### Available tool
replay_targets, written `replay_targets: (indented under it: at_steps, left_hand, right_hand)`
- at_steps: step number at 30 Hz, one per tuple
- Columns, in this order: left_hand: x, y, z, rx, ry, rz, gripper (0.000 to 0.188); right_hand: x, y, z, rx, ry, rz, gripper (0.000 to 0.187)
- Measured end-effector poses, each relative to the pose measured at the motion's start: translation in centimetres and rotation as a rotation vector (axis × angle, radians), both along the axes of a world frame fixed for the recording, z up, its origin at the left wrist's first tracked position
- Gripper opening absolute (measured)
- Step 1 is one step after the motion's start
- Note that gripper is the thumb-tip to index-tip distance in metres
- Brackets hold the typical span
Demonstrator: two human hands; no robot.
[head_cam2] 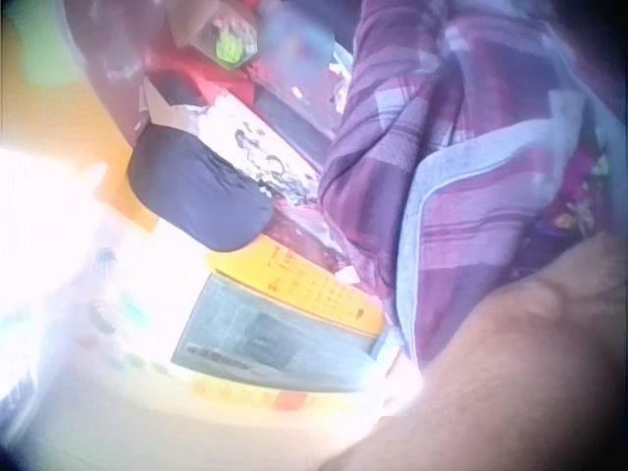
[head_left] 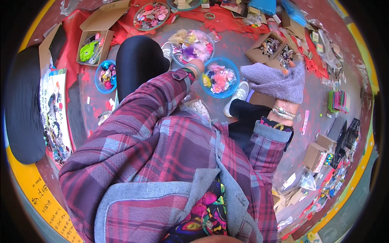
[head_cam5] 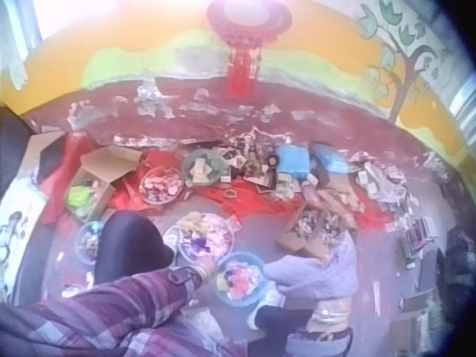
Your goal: The person sits on the floor and wipes small, colorful decorative items with a cloth. They pick up each item individually from a blue bowl, wipe it, and place it into a clear plastic bag. The items include various shapes and colors, such as pink, purple, and yellow.
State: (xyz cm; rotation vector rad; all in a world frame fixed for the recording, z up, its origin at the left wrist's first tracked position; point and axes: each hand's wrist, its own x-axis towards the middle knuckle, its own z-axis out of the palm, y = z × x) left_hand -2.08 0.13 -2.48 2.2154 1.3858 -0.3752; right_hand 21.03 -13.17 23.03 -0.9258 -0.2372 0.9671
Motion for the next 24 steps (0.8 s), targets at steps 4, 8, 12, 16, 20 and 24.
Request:
replay_targets:
  at_steps: [4,8,12,16,20,24]
  left_hand:
    - [-3.0,4.2,-7.6,0.164,-0.191,0.578,0.028]
    - [-3.3,5.3,-4.4,0.084,-0.342,1.015,0.032]
    - [-3.0,6.0,-4.7,0.055,-0.405,1.131,0.036]
    - [-2.7,7.3,-6.2,-0.049,-0.401,1.109,0.035]
    - [-2.6,8.4,-7.4,-0.075,-0.105,0.784,0.030]
    - [-3.1,8.4,-5.3,0.081,0.274,0.132,0.026]
  right_hand:
    - [1.4,0.7,-1.5,0.035,0.010,0.028,0.039]
    - [-0.6,1.3,-0.2,-0.058,0.035,-0.098,0.039]
    - [-1.1,1.8,-0.7,-0.050,0.018,-0.033,0.037]
    - [-1.7,2.4,-0.7,-0.068,0.093,0.007,0.034]
    - [-1.4,2.8,-1.2,-0.122,0.068,0.053,0.034]
    - [-1.9,2.8,-1.2,-0.151,0.054,0.013,0.035]
